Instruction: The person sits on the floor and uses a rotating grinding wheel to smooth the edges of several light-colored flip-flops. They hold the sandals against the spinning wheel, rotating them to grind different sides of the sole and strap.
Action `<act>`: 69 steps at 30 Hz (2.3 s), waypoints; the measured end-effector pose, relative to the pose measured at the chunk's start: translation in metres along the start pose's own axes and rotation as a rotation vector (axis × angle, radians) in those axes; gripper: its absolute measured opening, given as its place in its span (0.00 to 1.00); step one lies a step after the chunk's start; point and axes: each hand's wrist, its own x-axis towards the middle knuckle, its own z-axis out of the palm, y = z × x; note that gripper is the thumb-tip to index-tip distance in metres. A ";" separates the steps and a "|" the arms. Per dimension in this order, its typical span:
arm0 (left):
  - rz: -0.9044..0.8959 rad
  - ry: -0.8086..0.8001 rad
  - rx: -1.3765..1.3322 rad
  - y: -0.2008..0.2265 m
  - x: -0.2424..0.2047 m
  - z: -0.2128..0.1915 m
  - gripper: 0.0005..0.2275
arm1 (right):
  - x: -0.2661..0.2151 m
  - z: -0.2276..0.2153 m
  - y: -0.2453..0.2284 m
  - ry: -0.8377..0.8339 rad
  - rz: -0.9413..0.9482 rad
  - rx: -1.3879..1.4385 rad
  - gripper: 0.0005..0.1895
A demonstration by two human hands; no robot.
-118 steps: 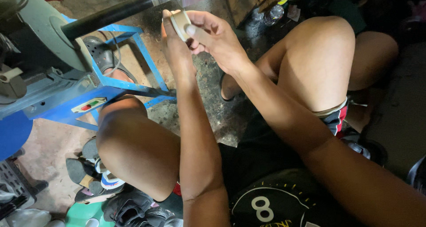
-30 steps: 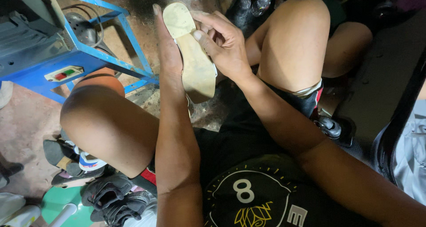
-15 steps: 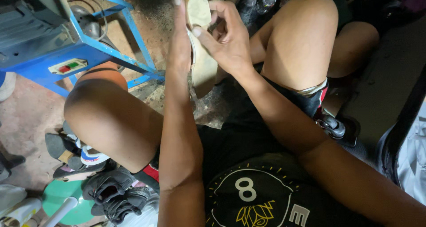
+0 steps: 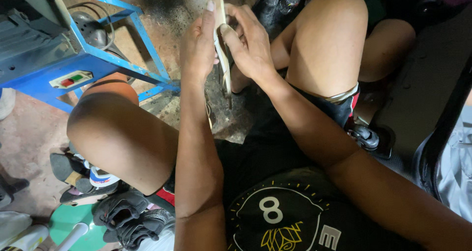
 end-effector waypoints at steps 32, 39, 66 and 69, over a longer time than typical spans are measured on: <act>0.074 0.429 -0.461 -0.024 0.092 -0.013 0.29 | 0.091 0.065 0.025 -0.312 0.414 0.961 0.16; 0.091 0.424 -0.489 -0.019 0.097 -0.014 0.27 | 0.103 0.065 0.029 -0.309 0.383 0.929 0.17; 0.187 0.416 -0.363 -0.011 0.090 -0.013 0.28 | 0.100 0.062 0.026 -0.279 0.340 0.940 0.16; 0.131 0.402 -0.443 -0.006 0.086 -0.011 0.28 | 0.100 0.062 0.025 -0.246 0.370 0.889 0.15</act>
